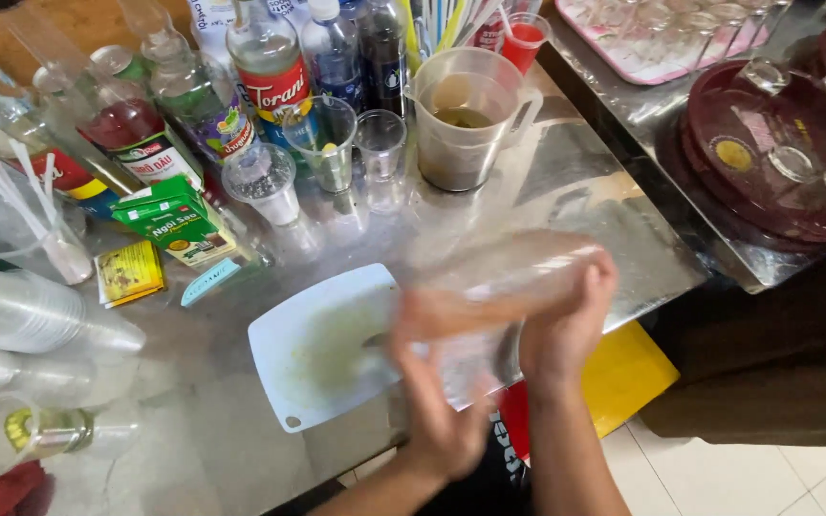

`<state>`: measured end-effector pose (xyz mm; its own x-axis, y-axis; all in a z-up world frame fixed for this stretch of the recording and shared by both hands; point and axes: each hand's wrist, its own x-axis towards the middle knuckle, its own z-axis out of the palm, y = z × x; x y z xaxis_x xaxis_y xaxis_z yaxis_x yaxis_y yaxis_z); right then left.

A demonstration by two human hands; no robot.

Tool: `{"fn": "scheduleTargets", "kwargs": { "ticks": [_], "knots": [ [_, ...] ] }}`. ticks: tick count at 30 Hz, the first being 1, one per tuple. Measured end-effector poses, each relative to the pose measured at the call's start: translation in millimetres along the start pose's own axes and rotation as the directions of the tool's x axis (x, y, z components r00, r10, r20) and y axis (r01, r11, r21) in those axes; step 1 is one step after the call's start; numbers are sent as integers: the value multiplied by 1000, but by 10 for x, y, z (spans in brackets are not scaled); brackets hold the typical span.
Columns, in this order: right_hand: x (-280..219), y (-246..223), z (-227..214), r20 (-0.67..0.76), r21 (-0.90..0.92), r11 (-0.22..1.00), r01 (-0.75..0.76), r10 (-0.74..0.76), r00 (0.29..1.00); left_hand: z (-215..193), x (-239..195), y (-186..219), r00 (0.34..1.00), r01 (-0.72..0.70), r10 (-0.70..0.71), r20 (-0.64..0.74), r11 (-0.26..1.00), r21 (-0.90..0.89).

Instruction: Preparing a mixed beverage by combining ingredients from various bottles and a pitcher into a shaker, then shaking and serving.

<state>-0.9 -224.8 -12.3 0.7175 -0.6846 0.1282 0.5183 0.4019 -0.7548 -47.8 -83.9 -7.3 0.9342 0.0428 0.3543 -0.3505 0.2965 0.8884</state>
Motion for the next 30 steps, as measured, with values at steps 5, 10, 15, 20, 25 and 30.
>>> {"fn": "scheduleTargets", "kwargs": {
  "ticks": [5, 10, 15, 20, 25, 30],
  "knots": [
    [-339, 70, 518, -232, 32, 999, 15, -7, 973, -29, 312, 49, 996, -73, 69, -54, 994, -79],
    [51, 171, 121, -144, -85, 987, -137, 124, 982, -56, 308, 117, 995, -29, 29, -96, 1000, -3],
    [218, 129, 480, -266, 172, 984, -48, 94, 959, 2, 611, 44, 950, -292, 248, 188, 921, 258],
    [194, 275, 560, -207, -50, 987, -151, 137, 969, -191, 1270, -195, 946, 257, -263, -189, 965, -56],
    [645, 194, 225, -88, -160, 986, -50, 36, 995, -129, 963, -470, 951, 303, -308, -5, 940, -159],
    [444, 153, 633, -347, 8, 985, 174, -160, 924, 41, 905, -292, 970, 244, -241, 37, 955, -167]
  ]
}}
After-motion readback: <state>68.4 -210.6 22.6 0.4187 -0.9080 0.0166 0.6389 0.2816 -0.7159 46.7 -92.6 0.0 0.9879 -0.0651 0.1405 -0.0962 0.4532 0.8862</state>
